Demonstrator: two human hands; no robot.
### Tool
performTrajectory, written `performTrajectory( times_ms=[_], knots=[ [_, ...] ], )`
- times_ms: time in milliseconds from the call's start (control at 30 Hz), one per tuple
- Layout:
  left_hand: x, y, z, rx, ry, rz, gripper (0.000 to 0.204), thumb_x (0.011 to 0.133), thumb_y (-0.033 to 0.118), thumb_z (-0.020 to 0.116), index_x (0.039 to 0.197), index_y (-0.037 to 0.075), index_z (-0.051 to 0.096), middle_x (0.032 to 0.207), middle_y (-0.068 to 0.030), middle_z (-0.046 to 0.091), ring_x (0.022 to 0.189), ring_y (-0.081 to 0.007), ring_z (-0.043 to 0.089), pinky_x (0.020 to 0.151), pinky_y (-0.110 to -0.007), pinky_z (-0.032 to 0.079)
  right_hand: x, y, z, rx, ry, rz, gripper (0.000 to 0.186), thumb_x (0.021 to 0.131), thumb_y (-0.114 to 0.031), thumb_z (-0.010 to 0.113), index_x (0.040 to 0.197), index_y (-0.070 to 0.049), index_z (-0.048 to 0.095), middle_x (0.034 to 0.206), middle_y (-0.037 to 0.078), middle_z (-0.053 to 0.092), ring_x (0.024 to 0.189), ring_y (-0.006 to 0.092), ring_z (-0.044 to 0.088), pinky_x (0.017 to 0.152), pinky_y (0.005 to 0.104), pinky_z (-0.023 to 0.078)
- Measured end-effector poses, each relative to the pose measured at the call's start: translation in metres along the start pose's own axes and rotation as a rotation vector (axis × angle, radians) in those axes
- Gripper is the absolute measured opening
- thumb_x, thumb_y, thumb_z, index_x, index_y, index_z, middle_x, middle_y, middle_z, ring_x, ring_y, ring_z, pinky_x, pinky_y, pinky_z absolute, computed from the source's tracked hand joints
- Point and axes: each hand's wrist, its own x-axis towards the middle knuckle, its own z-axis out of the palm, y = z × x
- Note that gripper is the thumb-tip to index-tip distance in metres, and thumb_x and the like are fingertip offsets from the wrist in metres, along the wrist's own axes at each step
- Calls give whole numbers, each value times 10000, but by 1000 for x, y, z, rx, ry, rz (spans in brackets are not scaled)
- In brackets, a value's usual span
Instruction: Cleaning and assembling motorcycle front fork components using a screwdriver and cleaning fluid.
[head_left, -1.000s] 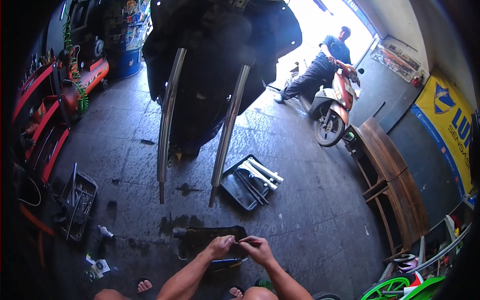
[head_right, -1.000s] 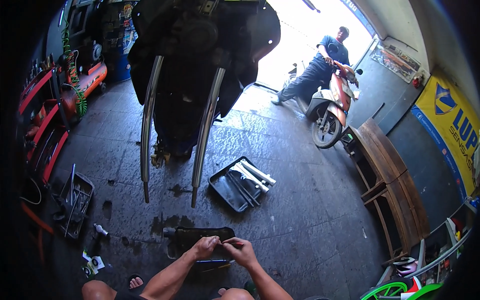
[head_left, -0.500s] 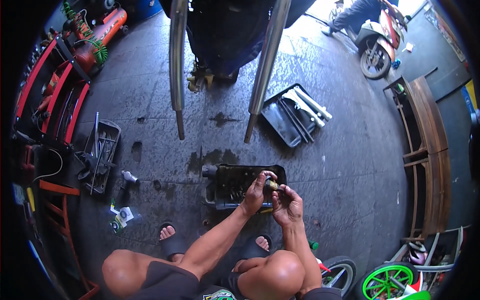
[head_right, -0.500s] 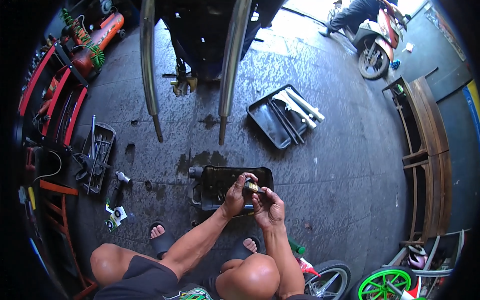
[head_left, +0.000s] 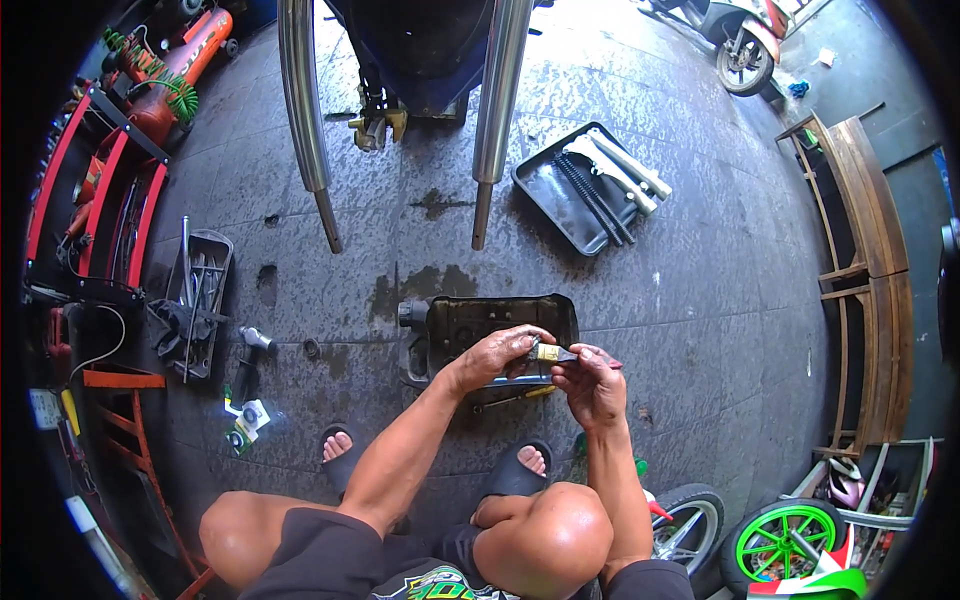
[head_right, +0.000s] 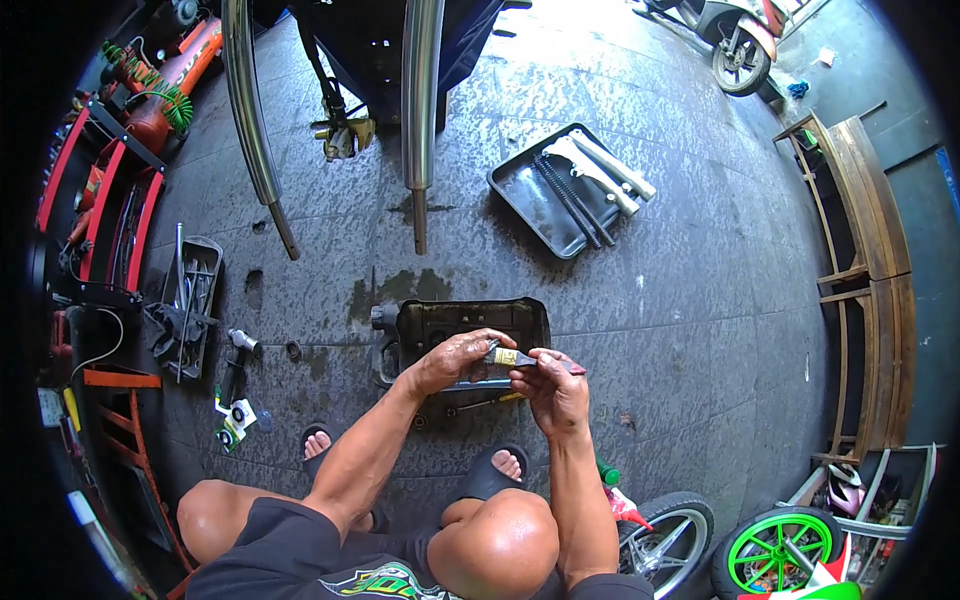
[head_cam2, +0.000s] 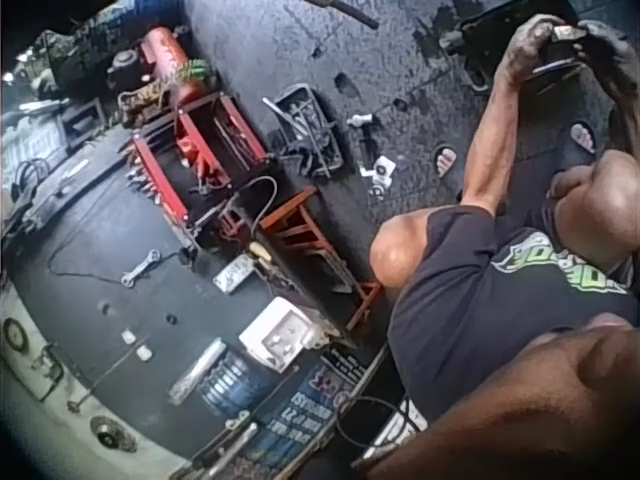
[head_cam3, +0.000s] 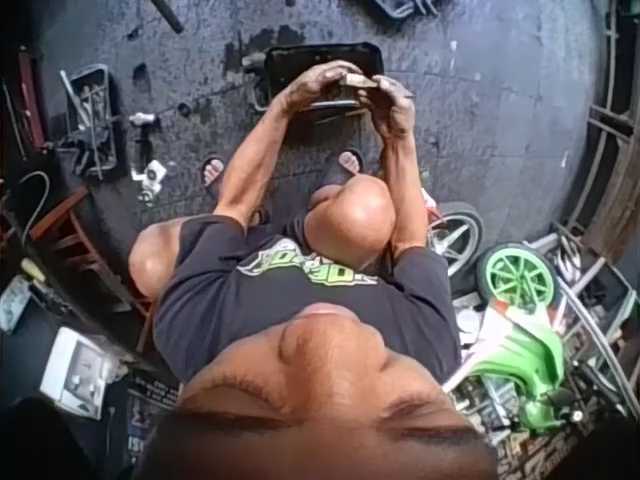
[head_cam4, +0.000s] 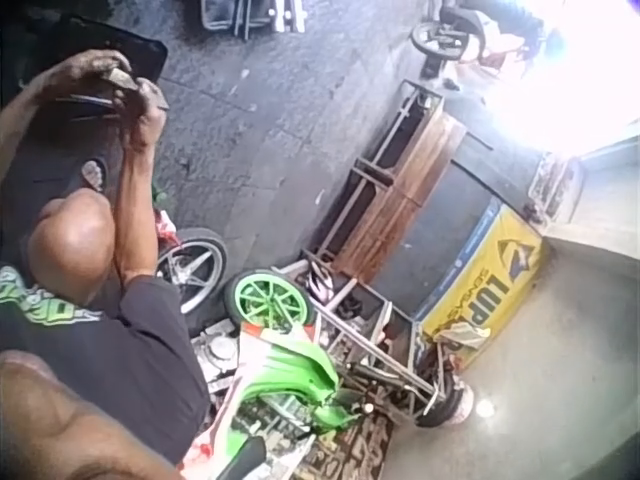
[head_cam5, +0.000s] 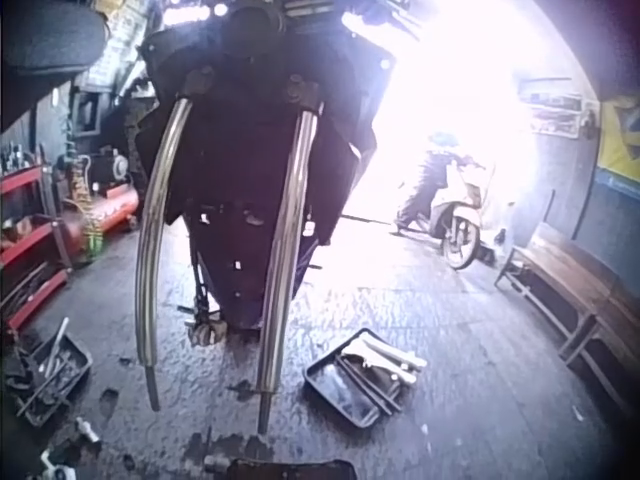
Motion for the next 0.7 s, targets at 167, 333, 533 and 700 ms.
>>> performTrajectory(
  times_ms=[167, 333, 533, 700],
  knots=[
    [1, -6, 18, 2, 8, 18, 464, 1055, 384, 351, 1305, 31, 518, 1102, -52, 597, 984, -110, 555, 880, -276, 463, 4, 6, -15, 256, -21, 140, 209, 951, -128, 568, 1047, 26, 672, 931, 227, 721, 847, 332, 737, 741, 389, 644],
    [1, -28, 35, 148, 262, 351, 441, 1044, 324, 353, 1343, 20, 460, 1192, -85, 553, 1111, -169, 515, 1026, -308, 373, 0, 34, -3, 447, 147, 80, 195, 963, -132, 554, 1002, 17, 674, 928, 204, 727, 813, 306, 736, 751, 382, 643],
    [1, -36, 25, -282, 501, 270, 522, 1064, 503, 318, 1291, 72, 506, 904, -17, 596, 776, -78, 552, 690, -248, 458, -6, 24, 19, 118, 229, -161, 152, 963, -97, 582, 1019, 21, 659, 977, 206, 718, 869, 310, 731, 781, 375, 634],
    [0, -29, 13, -378, 413, 156, 616, 1029, 607, 308, 1185, 70, 566, 771, -9, 576, 685, -94, 525, 636, -243, 427, -13, -10, 15, -771, 70, -477, 157, 925, -18, 646, 1058, 62, 673, 1065, 155, 708, 944, 254, 714, 810, 323, 583]
  ],
)
